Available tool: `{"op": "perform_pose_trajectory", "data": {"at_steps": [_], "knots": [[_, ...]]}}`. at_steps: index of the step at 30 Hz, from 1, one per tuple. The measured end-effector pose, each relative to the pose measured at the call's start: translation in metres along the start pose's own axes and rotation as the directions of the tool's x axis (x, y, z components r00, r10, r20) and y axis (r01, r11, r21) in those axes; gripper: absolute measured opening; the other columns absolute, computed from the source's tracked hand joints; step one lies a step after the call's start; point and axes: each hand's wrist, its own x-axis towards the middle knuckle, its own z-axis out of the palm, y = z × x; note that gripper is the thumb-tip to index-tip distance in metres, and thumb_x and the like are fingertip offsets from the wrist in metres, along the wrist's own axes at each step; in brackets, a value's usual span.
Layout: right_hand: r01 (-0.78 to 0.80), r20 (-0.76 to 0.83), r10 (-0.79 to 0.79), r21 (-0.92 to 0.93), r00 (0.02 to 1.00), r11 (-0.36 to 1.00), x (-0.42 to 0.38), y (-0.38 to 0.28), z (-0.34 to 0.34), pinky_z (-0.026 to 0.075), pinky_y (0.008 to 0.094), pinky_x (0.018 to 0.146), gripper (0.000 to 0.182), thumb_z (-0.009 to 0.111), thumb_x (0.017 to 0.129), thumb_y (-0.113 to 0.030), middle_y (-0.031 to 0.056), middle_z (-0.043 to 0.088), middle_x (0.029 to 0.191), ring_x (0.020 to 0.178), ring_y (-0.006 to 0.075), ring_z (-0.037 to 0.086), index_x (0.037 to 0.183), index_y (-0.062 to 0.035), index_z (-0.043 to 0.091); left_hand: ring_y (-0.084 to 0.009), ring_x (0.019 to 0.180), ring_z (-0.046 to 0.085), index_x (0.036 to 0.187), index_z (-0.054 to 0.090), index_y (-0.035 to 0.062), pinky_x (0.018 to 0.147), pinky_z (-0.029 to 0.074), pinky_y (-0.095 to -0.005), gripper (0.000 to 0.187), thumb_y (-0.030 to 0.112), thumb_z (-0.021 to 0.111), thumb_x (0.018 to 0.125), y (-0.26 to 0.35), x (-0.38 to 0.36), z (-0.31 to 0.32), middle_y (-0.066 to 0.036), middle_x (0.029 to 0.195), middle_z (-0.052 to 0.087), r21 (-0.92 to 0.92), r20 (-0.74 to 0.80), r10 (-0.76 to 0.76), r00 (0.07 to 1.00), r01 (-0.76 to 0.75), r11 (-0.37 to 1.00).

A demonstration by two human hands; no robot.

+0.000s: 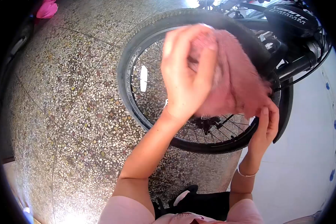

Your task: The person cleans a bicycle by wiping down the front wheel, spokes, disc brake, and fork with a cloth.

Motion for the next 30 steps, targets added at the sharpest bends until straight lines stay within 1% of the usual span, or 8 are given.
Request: {"op": "perform_pose_trajectory", "data": {"at_steps": [4, 7, 11, 14, 20, 23, 27, 30], "knots": [[0.163, -0.142, -0.155, 0.042, 0.978, 0.986, 0.004, 0.024, 0.039, 0.042, 0.0221, 0.075, 0.031, 0.061, 0.093, -0.004, 0.0010, 0.050, 0.096, 0.085, 0.0081, 0.048, 0.117, -0.0066, 0.042, -0.0294, 0.100, 0.058, 0.099, 0.067, 0.0058, 0.083, 0.049, -0.0393, 0.021, 0.007, 0.068, 0.078, -0.010, 0.004, 0.015, -0.010, 0.107, 0.061, 0.158, 0.092, 0.300, 0.950, -0.311, 0.937], [0.172, -0.240, -0.140, 0.114, 0.961, 0.979, 0.008, 0.038, 0.053, 0.042, 0.0214, 0.069, 0.034, 0.062, 0.092, -0.003, 0.0024, 0.050, 0.099, 0.084, 0.0080, 0.048, 0.117, -0.0069, 0.040, -0.0305, 0.105, 0.058, 0.098, 0.068, 0.0087, 0.088, 0.047, -0.0409, 0.020, 0.005, 0.068, 0.078, -0.031, -0.026, 0.045, -0.011, 0.112, 0.060, 0.074, 0.294, 0.029, 0.955, -0.053, 0.996], [-0.190, -0.194, 0.304, 0.455, 0.933, 0.870, 0.014, 0.027, 0.064, 0.038, 0.0168, 0.060, 0.029, 0.063, 0.093, -0.022, -0.0007, 0.052, 0.095, 0.079, 0.0072, 0.049, 0.113, -0.0082, 0.049, -0.0324, 0.102, 0.055, 0.089, 0.065, 0.0075, 0.082, 0.049, -0.0420, 0.012, 0.009, 0.067, 0.077, -0.051, -0.034, 0.043, -0.010, 0.109, 0.056, 0.165, 0.206, 0.111, 0.972, -0.146, 0.975], [-0.268, -0.106, 0.336, 0.406, 0.936, 0.874, 0.006, 0.037, 0.067, 0.040, 0.0206, 0.071, 0.036, 0.060, 0.095, -0.032, -0.0032, 0.056, 0.097, 0.084, 0.0072, 0.050, 0.119, -0.0058, 0.055, -0.0373, 0.099, 0.054, 0.093, 0.063, 0.0019, 0.086, 0.046, -0.0437, 0.015, 0.005, 0.062, 0.078, -0.067, -0.024, 0.021, -0.016, 0.105, 0.057, 0.316, 0.069, 0.178, 0.982, -0.191, 0.929], [-0.227, 0.017, 0.230, 0.241, 0.973, 0.944, 0.000, 0.051, 0.065, 0.039, 0.0262, 0.089, 0.037, 0.058, 0.097, -0.034, 0.0003, 0.059, 0.106, 0.098, 0.0098, 0.051, 0.118, -0.0041, 0.058, -0.0323, 0.095, 0.058, 0.101, 0.062, -0.0027, 0.088, 0.046, -0.0392, 0.020, 0.014, 0.059, 0.090, -0.135, -0.023, -0.047, -0.019, 0.103, 0.060, 0.509, -0.293, -0.166, 0.942, 0.300, 0.807], [-0.200, -0.015, 0.216, 0.320, 0.976, 0.926, 0.001, 0.049, 0.077, 0.041, 0.0287, 0.092, 0.038, 0.054, 0.098, -0.033, 0.0048, 0.062, 0.104, 0.099, 0.0131, 0.056, 0.120, -0.0019, 0.054, -0.0318, 0.093, 0.056, 0.100, 0.060, -0.0027, 0.087, 0.045, -0.0389, 0.019, 0.013, 0.054, 0.092, -0.167, -0.039, -0.072, -0.020, 0.101, 0.059, 0.043, -0.450, -0.582, 0.677, 0.667, 0.743], [-0.203, 0.066, 0.199, 0.528, 0.978, 0.824, 0.000, 0.040, 0.091, 0.052, 0.0384, 0.090, 0.038, 0.037, 0.102, -0.030, 0.0246, 0.067, 0.101, 0.091, 0.0310, 0.068, 0.103, 0.0039, 0.054, -0.0259, 0.097, 0.056, 0.105, 0.059, -0.0006, 0.088, 0.044, -0.0358, 0.022, 0.017, 0.049, 0.096, -0.154, -0.033, -0.067, -0.016, 0.106, 0.059, -0.048, -0.451, -0.602, 0.659, 0.656, 0.753], [-0.185, 0.045, 0.185, 0.451, 0.982, 0.873, 0.000, 0.049, 0.086, 0.053, 0.0382, 0.086, 0.040, 0.033, 0.102, -0.033, 0.0229, 0.067, 0.095, 0.085, 0.0309, 0.068, 0.094, 0.0019, 0.052, -0.0203, 0.103, 0.054, 0.115, 0.054, 0.0019, 0.093, 0.043, -0.0343, 0.025, 0.018, 0.041, 0.100, -0.119, -0.021, -0.044, -0.012, 0.109, 0.058, -0.292, -0.335, -0.645, 0.686, 0.576, 0.764]]}}
